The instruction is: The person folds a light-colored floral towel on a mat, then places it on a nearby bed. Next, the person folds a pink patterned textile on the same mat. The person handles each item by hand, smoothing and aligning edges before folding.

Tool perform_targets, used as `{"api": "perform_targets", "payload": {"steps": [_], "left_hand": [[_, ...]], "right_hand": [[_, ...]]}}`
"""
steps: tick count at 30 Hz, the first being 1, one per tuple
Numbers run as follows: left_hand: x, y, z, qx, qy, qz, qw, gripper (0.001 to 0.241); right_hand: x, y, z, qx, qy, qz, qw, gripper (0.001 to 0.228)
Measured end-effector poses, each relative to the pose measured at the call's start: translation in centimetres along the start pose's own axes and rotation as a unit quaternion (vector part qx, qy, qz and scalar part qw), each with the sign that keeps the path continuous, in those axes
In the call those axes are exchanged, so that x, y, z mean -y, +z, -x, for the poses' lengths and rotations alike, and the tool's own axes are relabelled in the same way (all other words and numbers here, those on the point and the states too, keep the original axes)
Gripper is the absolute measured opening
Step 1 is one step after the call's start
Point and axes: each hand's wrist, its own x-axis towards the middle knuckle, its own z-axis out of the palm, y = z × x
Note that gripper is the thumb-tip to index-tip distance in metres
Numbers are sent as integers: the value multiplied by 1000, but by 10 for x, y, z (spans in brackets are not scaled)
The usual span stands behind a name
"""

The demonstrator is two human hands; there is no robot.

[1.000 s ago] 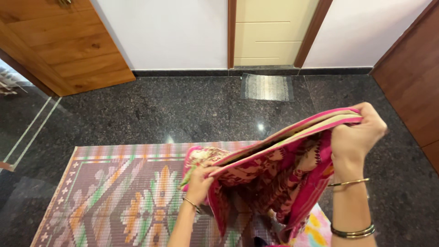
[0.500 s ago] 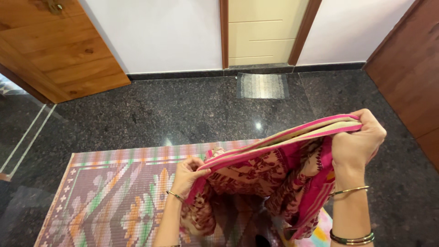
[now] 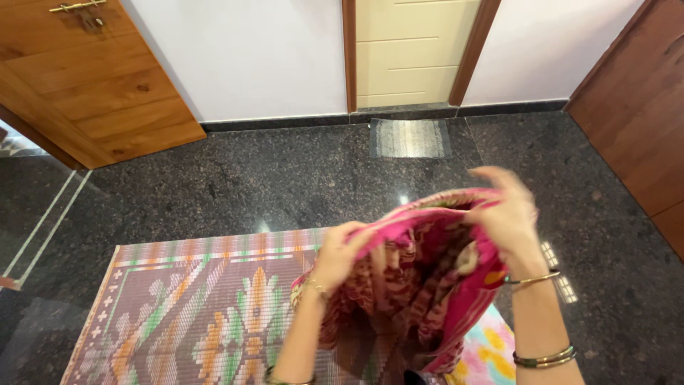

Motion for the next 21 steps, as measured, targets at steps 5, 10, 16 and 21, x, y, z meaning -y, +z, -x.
{"api": "perform_targets", "payload": {"steps": [5,10,16,21], "left_hand": [[-49,52,-12,-5,221,-99,970,24],[-66,55,2,-12,171,-70,983,22],[-28,37,29,-81,288,-174,938,31],[32,32,37,-159,381,-255,874,47]], "right_hand": [[-22,54,16,332,-120,-160,922,61],[-38,88,21,116,-102,-160,975,13],[-7,82,32,22,-149,-134,979,18],[11,78,35,-10,-171,-121,978,18]]}}
